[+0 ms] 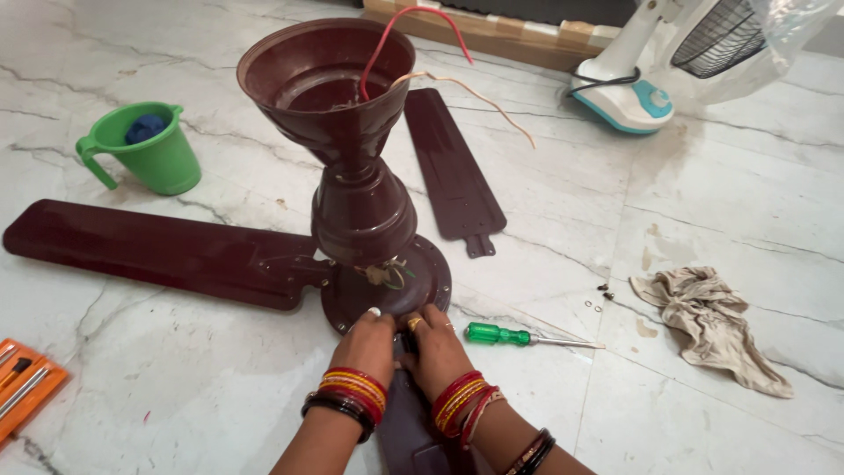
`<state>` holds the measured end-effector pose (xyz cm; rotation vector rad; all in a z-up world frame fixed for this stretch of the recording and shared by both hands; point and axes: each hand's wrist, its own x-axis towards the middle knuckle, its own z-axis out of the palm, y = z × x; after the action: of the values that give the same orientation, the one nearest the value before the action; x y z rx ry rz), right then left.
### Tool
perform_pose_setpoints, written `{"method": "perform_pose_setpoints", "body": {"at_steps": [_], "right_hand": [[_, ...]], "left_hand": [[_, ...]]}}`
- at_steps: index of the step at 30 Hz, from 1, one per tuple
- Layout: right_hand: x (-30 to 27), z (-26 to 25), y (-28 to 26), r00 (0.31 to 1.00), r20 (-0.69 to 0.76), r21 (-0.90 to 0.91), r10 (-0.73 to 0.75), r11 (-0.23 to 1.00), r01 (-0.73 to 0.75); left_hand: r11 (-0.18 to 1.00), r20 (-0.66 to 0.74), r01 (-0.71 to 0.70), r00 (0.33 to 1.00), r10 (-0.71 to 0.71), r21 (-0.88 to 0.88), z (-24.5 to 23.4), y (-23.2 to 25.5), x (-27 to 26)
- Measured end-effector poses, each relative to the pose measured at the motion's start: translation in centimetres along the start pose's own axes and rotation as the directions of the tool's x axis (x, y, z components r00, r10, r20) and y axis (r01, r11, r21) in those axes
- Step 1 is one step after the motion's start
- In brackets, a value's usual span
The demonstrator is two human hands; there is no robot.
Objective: The person attaches a ceiling fan blade to the fan hub using a screwdriver and screws. They align the blade, insert screws, and tighten them to secure the blade in place.
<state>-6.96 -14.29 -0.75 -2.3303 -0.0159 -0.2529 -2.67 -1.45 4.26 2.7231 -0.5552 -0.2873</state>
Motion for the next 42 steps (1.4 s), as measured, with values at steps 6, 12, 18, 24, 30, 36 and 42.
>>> {"method": "perform_pose_setpoints", "body": {"at_steps": [6,12,18,24,30,36,42], "right_hand": [[-0.4,0.0,-0.5,0.995,-0.022,0.049,0.096,0.994,-0.095],[-0.4,-0.1,0.0,0.999,-0.039,0.06,0.031,0.998,-0.029],[-0.3,-0.2,-0.2,0.998,-0.008,0.049,0.066,0.997,-0.066],[-0.1,-0.3,-0.4,0.991,0.028,0.059,0.133,0.989,-0.134],[0.7,-0.5,1.2,0.995,-0.101,-0.068,-0.013,0.998,0.006],[0.9,-1.5,1.9,0.985,0.109,-0.255,-0.135,0.954,0.159],[1.0,-1.6,2.1,0.972,0.198,-0.306,-0.126,0.934,0.184]], "left_hand": [[0.947,0.056,0.262,0.965,-0.256,-0.186,0.0,0.3,0.0],[0.987,-0.067,0.14,0.989,-0.134,0.078,2.7,-0.1,0.6],[0.96,0.054,-0.063,0.997,0.05,0.274,2.6,-0.9,1.2],[0.969,0.112,-0.146,0.986,0.126,0.197,1.4,-1.6,1.2],[0.908,0.016,0.311,0.947,-0.32,-0.281,2.6,-1.0,0.9],[0.88,-0.007,0.396,0.911,-0.411,-0.262,3.3,-0.7,0.8],[0.977,-0.128,0.191,0.971,-0.202,-0.092,4.8,-1.5,1.1]]}}
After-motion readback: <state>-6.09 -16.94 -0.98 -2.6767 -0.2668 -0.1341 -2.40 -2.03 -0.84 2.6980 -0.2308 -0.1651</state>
